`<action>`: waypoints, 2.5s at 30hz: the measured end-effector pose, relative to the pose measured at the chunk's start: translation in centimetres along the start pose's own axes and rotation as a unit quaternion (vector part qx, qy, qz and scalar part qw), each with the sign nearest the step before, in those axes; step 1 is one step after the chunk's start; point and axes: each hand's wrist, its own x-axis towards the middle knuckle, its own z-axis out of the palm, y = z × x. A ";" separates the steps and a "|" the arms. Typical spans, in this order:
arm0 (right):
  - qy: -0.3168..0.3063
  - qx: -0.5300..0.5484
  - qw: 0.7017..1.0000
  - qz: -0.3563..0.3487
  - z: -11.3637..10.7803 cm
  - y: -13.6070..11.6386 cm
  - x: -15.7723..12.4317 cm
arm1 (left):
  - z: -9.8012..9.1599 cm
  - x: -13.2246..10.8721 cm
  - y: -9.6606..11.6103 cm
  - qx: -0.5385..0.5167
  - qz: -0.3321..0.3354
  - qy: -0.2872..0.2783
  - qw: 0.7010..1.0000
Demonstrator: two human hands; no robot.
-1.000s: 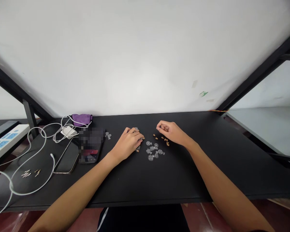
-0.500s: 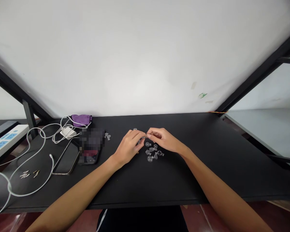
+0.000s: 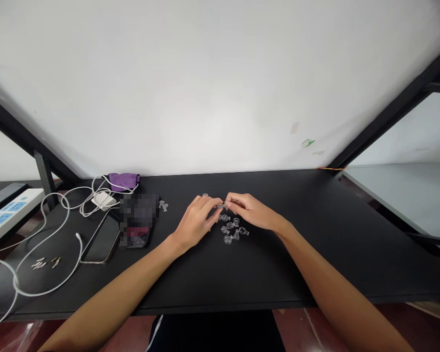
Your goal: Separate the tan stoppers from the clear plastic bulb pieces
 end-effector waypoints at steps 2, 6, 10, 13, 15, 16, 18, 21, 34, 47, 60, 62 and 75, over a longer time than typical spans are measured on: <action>0.001 -0.011 1.000 0.000 -0.1 0.0 0.0 | 0.1 0.0 0.0 -0.009 -0.012 -0.001 1.000; 0.011 -0.033 0.999 -0.007 -0.1 0.1 0.0 | 0.4 -0.1 0.0 -0.034 -0.044 -0.006 0.998; 0.007 -0.051 0.999 -0.008 -0.2 0.2 0.1 | 0.5 -0.3 -0.2 -0.051 -0.072 -0.015 0.996; 0.007 -0.056 0.998 -0.006 -0.3 0.2 0.0 | 0.6 -0.4 -0.2 -0.052 -0.081 -0.018 0.995; 0.010 -0.057 0.998 -0.003 -0.3 0.1 0.0 | 0.6 -0.3 -0.2 -0.049 -0.085 -0.015 0.995; 0.011 -0.058 0.998 -0.002 -0.3 0.1 0.0 | 0.6 -0.3 -0.2 -0.048 -0.086 -0.013 0.995; 0.011 -0.058 0.998 -0.002 -0.3 0.0 -0.1 | 0.6 -0.3 -0.2 -0.051 -0.088 -0.011 0.995; 0.011 -0.061 0.998 -0.002 -0.2 -0.1 -0.1 | 0.8 -0.3 -0.3 -0.057 -0.093 -0.008 0.994; 0.082 -0.059 0.994 0.048 -3.5 2.1 -1.0 | 0.6 -0.1 -2.0 -0.053 -0.132 0.006 0.990; -0.100 -0.011 0.989 0.106 -4.7 3.5 -1.5 | 0.9 0.5 -1.7 -0.023 -0.099 -0.109 0.989; -0.132 -0.032 0.986 0.097 -5.3 3.5 -1.8 | -1.1 0.3 -1.5 -0.011 -0.060 -0.178 0.982; -0.090 -0.029 0.992 0.086 -4.8 3.1 -1.6 | -0.9 0.2 -1.7 -0.032 -0.072 -0.182 0.980; -0.004 -0.039 0.999 0.021 -0.5 0.6 -0.3 | -1.3 0.6 -0.7 -0.074 -0.099 -0.152 0.981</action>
